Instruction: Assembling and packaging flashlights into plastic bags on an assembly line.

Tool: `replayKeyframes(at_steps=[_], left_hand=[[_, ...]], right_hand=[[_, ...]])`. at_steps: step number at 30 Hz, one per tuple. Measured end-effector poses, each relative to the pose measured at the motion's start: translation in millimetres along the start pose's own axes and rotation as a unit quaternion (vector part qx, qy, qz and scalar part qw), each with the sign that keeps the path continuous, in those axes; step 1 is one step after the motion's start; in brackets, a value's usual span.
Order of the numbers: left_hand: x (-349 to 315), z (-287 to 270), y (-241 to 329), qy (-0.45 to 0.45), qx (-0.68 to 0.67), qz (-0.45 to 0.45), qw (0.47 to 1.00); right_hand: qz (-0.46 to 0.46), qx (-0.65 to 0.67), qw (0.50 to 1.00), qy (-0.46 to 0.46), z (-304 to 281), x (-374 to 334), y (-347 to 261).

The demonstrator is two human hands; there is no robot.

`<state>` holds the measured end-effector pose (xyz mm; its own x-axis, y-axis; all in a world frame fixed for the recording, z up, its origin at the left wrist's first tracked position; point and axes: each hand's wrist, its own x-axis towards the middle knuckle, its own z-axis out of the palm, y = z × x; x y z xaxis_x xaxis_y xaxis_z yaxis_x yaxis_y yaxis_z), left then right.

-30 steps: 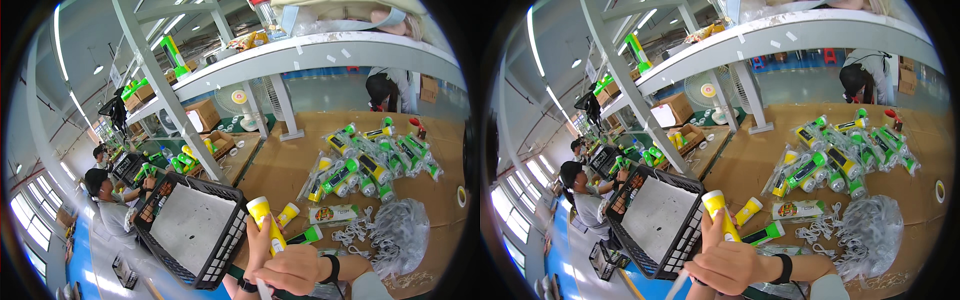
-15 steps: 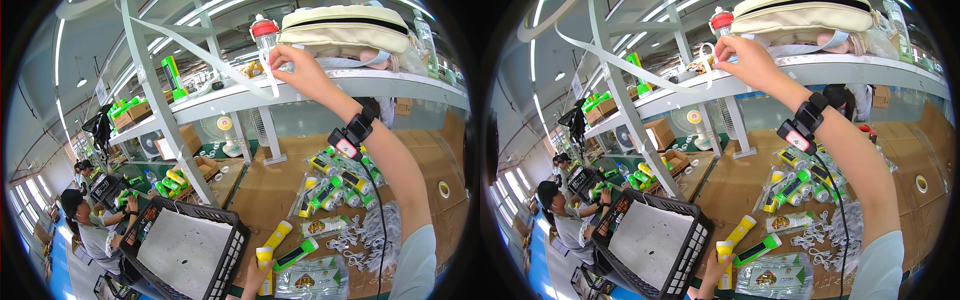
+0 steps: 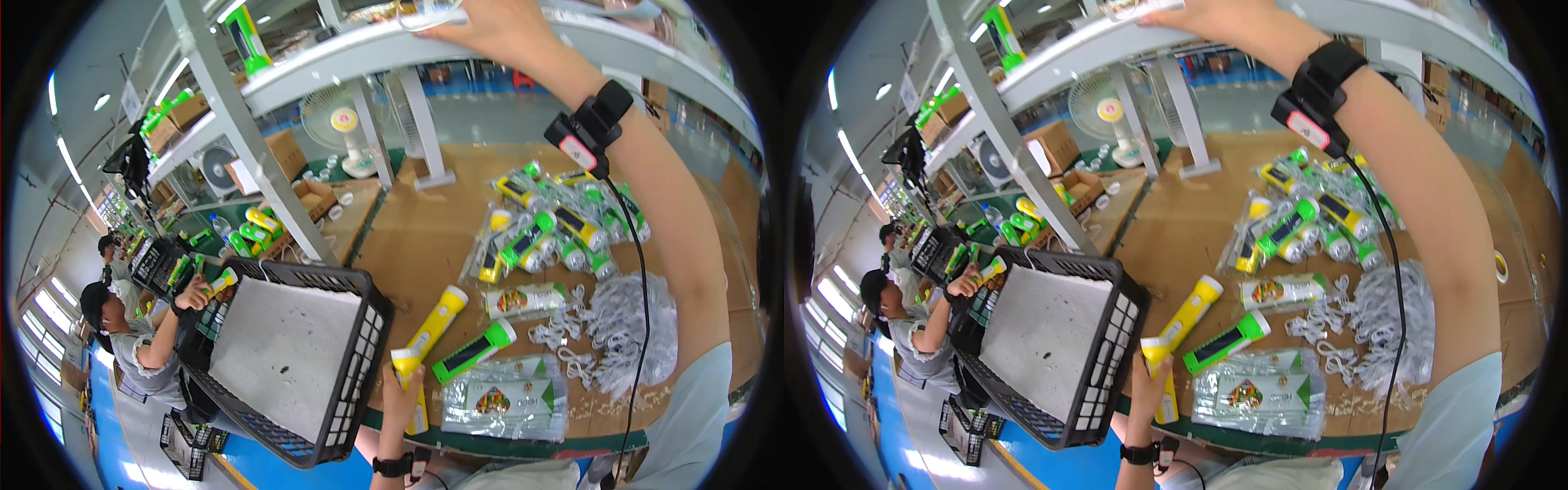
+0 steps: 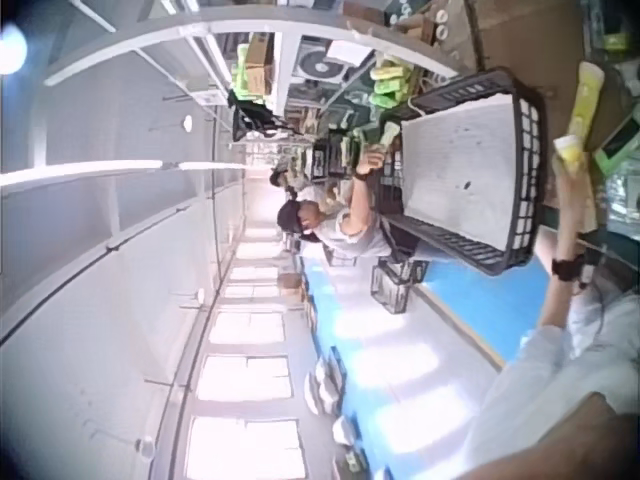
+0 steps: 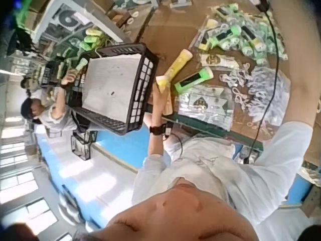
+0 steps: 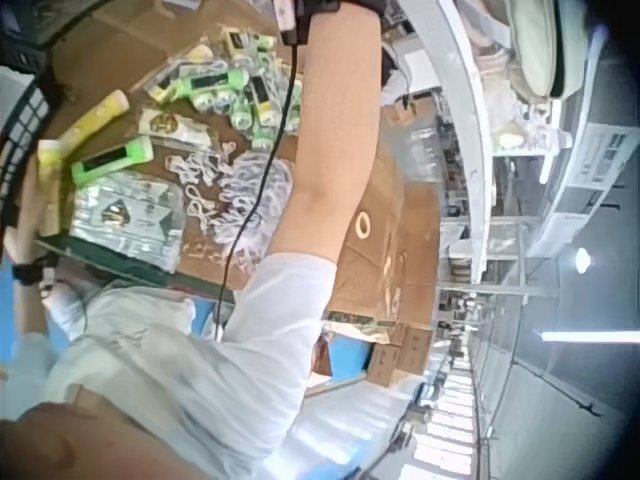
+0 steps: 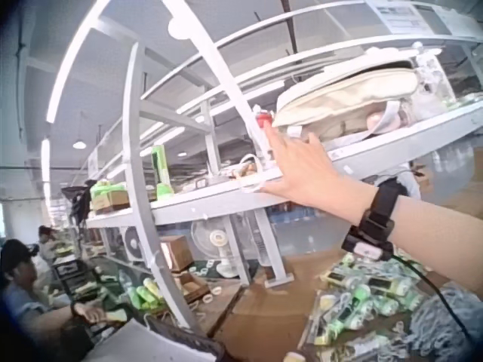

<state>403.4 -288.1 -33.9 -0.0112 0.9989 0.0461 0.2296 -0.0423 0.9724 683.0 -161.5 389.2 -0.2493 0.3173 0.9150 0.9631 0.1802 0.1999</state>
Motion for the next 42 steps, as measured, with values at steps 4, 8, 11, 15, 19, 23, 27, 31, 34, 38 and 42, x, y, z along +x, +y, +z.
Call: replayKeyframes(at_steps=[4, 8, 11, 15, 19, 23, 27, 31, 34, 38, 42], left_hand=[[-8, -13, -14, 0.039, -0.016, -0.047, 0.998], [-9, -18, -13, 0.093, -0.045, -0.058, 0.993], [2, -13, -4, 0.101, 0.029, -0.006, 0.994], [-1, -17, -3, 0.121, 0.046, 0.083, 0.988], [-29, -8, 30, 0.094, 0.232, 0.137, 0.958], [-58, 3, 43, 0.027, 0.270, 0.144, 0.952], [-75, -6, 42, 0.060, 0.252, 0.131, 0.957], [-85, -14, 46, 0.057, 0.225, 0.119, 0.965], [-93, -13, 50, 0.038, 0.169, 0.085, 0.981], [-102, -5, 79, -0.039, 0.121, 0.107, 0.986], [-101, 13, 86, -0.145, 0.081, 0.200, 0.966]], right_hand=[[-0.065, 0.105, 0.977, 0.172, -14, -78, -18], [-0.025, 0.258, 0.951, -0.167, -41, -250, -67], [-0.008, 0.348, 0.868, -0.354, -62, -356, -82], [0.021, 0.409, 0.778, -0.476, -97, -406, -96], [-0.059, 0.344, 0.816, -0.462, -113, -419, -98], [-0.099, 0.316, 0.816, -0.474, -114, -418, -103], [-0.055, 0.368, 0.791, -0.485, -109, -417, -101], [-0.032, 0.388, 0.787, -0.480, -104, -416, -98], [-0.111, 0.313, 0.797, -0.505, -111, -410, -107], [-0.146, 0.230, 0.847, -0.457, -107, -409, -111], [-0.119, 0.212, 0.878, -0.413, -93, -411, -94]])
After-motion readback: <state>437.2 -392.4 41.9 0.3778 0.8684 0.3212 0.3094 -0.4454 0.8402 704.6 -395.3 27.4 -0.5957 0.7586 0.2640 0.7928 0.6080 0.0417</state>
